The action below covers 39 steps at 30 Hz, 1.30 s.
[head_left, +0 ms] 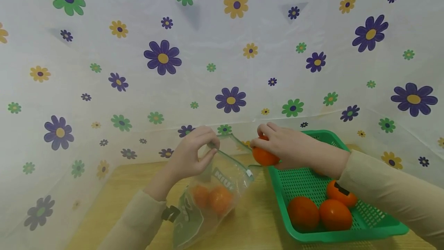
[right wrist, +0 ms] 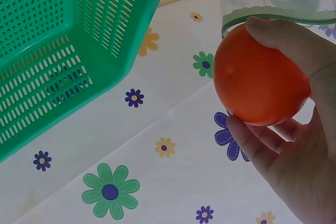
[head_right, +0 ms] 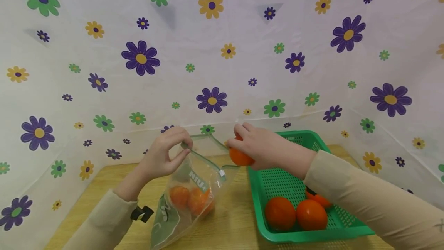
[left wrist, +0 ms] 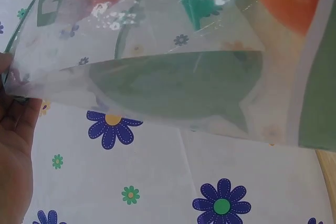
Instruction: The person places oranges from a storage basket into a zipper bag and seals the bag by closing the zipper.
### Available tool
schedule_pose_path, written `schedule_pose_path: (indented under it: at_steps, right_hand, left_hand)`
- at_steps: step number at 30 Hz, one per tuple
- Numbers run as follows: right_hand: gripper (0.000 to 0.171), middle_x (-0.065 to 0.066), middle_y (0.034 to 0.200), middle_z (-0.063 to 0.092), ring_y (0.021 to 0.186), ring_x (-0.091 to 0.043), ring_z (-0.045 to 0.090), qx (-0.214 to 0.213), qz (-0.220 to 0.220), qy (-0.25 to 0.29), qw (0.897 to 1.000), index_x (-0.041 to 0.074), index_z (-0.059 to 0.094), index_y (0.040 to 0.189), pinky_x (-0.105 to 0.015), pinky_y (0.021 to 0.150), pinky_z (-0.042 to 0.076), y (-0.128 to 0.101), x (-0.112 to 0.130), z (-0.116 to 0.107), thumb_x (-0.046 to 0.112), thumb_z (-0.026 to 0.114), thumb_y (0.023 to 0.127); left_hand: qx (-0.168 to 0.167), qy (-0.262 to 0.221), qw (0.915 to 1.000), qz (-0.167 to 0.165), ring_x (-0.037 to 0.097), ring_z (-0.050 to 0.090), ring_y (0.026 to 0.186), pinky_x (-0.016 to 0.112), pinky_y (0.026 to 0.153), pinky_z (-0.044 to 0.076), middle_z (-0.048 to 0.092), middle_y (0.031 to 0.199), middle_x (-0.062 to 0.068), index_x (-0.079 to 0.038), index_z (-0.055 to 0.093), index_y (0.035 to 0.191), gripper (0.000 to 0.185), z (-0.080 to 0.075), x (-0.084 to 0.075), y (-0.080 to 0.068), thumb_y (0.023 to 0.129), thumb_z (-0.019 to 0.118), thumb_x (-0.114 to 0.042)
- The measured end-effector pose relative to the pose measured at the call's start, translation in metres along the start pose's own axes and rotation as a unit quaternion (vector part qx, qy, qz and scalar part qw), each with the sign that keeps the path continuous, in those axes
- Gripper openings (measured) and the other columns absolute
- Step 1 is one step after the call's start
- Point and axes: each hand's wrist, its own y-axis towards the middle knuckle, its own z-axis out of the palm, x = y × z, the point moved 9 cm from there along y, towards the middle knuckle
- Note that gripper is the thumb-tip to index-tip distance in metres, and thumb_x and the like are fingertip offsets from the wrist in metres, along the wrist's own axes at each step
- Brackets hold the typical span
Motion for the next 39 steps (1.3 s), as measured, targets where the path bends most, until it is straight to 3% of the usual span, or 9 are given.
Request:
schedule_pose_path:
  at_steps: [12, 22, 31, 39]
  right_hand:
    - [0.076, -0.013, 0.130, 0.053, 0.113, -0.028, 0.058, -0.012, -0.002, -0.003, 1.000, 0.023, 0.058, 0.137, -0.038, 0.083, 0.064, 0.008, -0.002, -0.009, 0.017, 0.096, 0.072]
    - [0.076, -0.013, 0.133, 0.053, 0.114, -0.030, 0.061, -0.029, 0.016, 0.020, 0.999, 0.024, 0.057, 0.138, -0.038, 0.076, 0.065, 0.010, -0.006, -0.027, 0.016, 0.095, 0.073]
    - [0.072, -0.011, 0.134, 0.054, 0.118, -0.029, 0.059, -0.049, 0.014, 0.057, 0.997, 0.025, 0.058, 0.138, -0.039, 0.082, 0.065, 0.015, -0.003, -0.049, 0.017, 0.094, 0.076]
    - [0.075, -0.011, 0.131, 0.057, 0.113, -0.028, 0.065, -0.024, -0.017, 0.125, 0.992, 0.023, 0.059, 0.133, -0.042, 0.091, 0.063, 0.022, 0.009, -0.050, 0.020, 0.100, 0.071]
  left_hand:
    - [-0.018, -0.007, 0.9993, 0.030, 0.017, 0.061, 0.087, 0.029, 0.080, 0.055, 0.065, 0.088, 0.003, -0.008, 0.065, 0.092, 0.021, -0.009, -0.006, 0.010, 0.083, 0.070, 0.010]
    - [-0.031, -0.018, 0.9988, 0.033, 0.018, 0.061, 0.087, 0.027, 0.082, 0.054, 0.065, 0.087, 0.003, -0.006, 0.066, 0.091, 0.019, -0.022, -0.008, 0.018, 0.084, 0.069, 0.011]
    - [-0.049, -0.034, 0.9972, 0.045, 0.018, 0.058, 0.085, 0.024, 0.080, 0.051, 0.064, 0.086, 0.005, -0.005, 0.066, 0.090, 0.017, -0.031, -0.013, 0.023, 0.083, 0.067, 0.011]
    - [-0.039, -0.033, 0.9982, 0.033, 0.018, 0.059, 0.086, 0.025, 0.081, 0.051, 0.064, 0.086, 0.004, -0.006, 0.066, 0.091, 0.020, -0.029, -0.012, 0.023, 0.082, 0.068, 0.011]
